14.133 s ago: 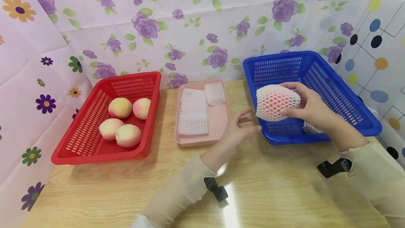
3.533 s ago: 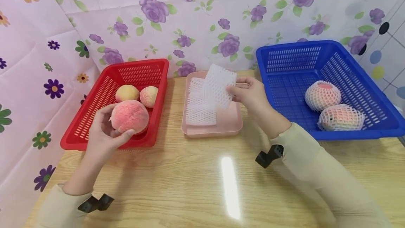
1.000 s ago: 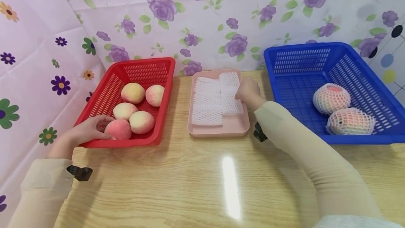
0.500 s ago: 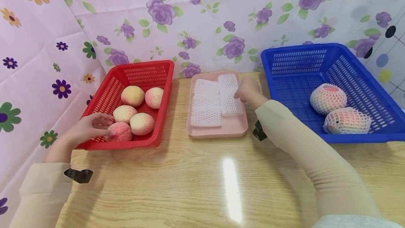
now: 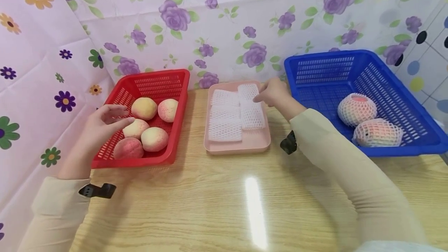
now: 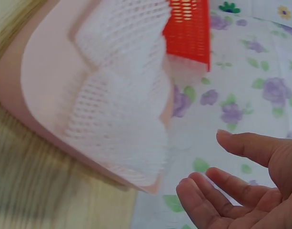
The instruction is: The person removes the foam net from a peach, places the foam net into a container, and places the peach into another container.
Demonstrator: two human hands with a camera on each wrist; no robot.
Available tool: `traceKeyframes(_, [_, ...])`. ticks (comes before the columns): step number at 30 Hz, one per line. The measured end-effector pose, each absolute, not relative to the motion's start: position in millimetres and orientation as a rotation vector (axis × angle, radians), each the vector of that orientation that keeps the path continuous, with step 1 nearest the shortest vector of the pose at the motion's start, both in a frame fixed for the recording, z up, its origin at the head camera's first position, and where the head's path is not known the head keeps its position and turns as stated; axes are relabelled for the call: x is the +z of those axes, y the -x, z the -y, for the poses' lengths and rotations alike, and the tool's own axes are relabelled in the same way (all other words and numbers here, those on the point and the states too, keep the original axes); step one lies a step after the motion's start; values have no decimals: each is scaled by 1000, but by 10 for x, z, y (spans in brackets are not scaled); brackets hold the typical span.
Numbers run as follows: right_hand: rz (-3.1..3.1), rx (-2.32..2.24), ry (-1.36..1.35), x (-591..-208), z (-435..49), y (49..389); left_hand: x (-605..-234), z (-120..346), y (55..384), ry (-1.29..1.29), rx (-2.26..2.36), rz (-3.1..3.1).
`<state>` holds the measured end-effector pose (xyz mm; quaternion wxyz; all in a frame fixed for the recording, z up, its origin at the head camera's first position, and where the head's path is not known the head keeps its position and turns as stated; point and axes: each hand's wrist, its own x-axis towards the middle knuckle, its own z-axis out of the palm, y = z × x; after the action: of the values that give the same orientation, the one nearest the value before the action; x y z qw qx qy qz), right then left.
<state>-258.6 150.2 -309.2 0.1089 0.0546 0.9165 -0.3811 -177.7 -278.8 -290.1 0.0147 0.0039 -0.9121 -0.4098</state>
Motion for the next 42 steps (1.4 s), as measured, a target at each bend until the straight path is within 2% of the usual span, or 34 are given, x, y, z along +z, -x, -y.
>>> traceKeyframes(9, [-2716, -1113, -43, -2821, -1658, 2416, -2853, 2412, 1819, 11, -1483, 2746])
traceKeyframes(16, [-2746, -1120, -76, -2709, -1845, 2321, -2868, 2128, 1908, 50, -1597, 2638])
traceKeyframes(33, [-2837, -1238, -209, -2660, -2583, 2047, -2971, 1306, 2071, 221, -1995, 2431])
traceKeyframes(42, [-2848, -1260, -302, -2758, -2968, 1908, -3075, 887, 2040, 300, -2128, 2381])
